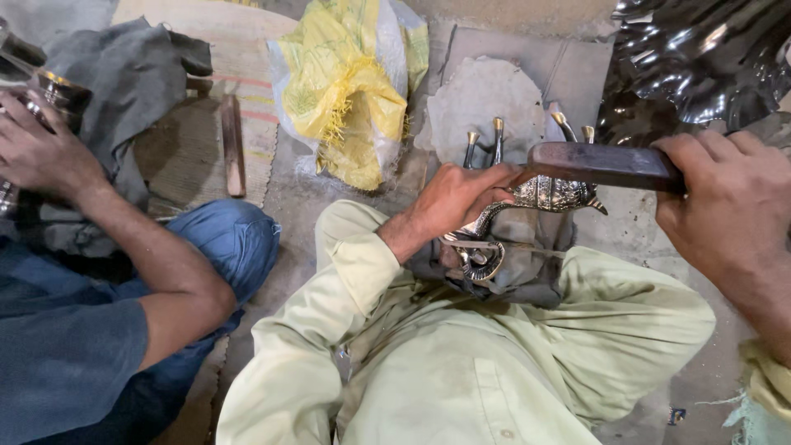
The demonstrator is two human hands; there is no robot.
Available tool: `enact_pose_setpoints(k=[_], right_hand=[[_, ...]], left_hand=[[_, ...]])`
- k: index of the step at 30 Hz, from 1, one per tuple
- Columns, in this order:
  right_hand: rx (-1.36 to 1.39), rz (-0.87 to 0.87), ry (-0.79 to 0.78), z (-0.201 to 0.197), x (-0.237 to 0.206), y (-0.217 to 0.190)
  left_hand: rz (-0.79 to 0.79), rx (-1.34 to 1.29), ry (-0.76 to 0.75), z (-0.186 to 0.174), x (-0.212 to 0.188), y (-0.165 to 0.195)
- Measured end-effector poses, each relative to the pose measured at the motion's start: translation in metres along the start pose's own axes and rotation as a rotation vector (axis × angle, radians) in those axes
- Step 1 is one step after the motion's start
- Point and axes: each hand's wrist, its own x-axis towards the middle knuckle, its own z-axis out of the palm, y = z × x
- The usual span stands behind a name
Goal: The person sits on the floor and uses a hammer to strike a metal animal figurine held in a cloth. They repeatedly tap the figurine's body and legs with the hammer while another person works nearby.
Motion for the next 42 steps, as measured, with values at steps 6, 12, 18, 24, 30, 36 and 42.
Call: enact_pose_setpoints(k=[6,12,18,24,30,36,42], right_hand=[[0.210,0.087,0.008,0.011,-0.012,0.005],[0.290,0.151,0.023,0.024,-0.025,0.011],[0.255,0.174,0.031,0.031,-0.032,0.010],[0.501,0.386,0.027,0.023,-0.031,0.006],[0.407,0.275,0.086,0.012,-0.028,0.000],[0.521,0.343,0.131,0.009,-0.028,-0.005],[0.584,0.539,0.010,0.007,-0.024,-0.010]], left_hand=[[0.018,-0.061,-0.040,-0.003,0.001,0.000],[0.035,-0.108,-0.057,-0.004,0.003,-0.003],[0.066,-0.039,-0.043,-0.005,0.005,-0.004],[0.044,-0.122,-0.082,-0.007,0.005,-0.005],[0.040,-0.065,-0.095,-0.009,0.006,-0.006],[0.067,-0.106,-0.112,-0.011,0.006,-0.009],[0.087,-0.084,-0.112,-0.010,0.006,-0.011]])
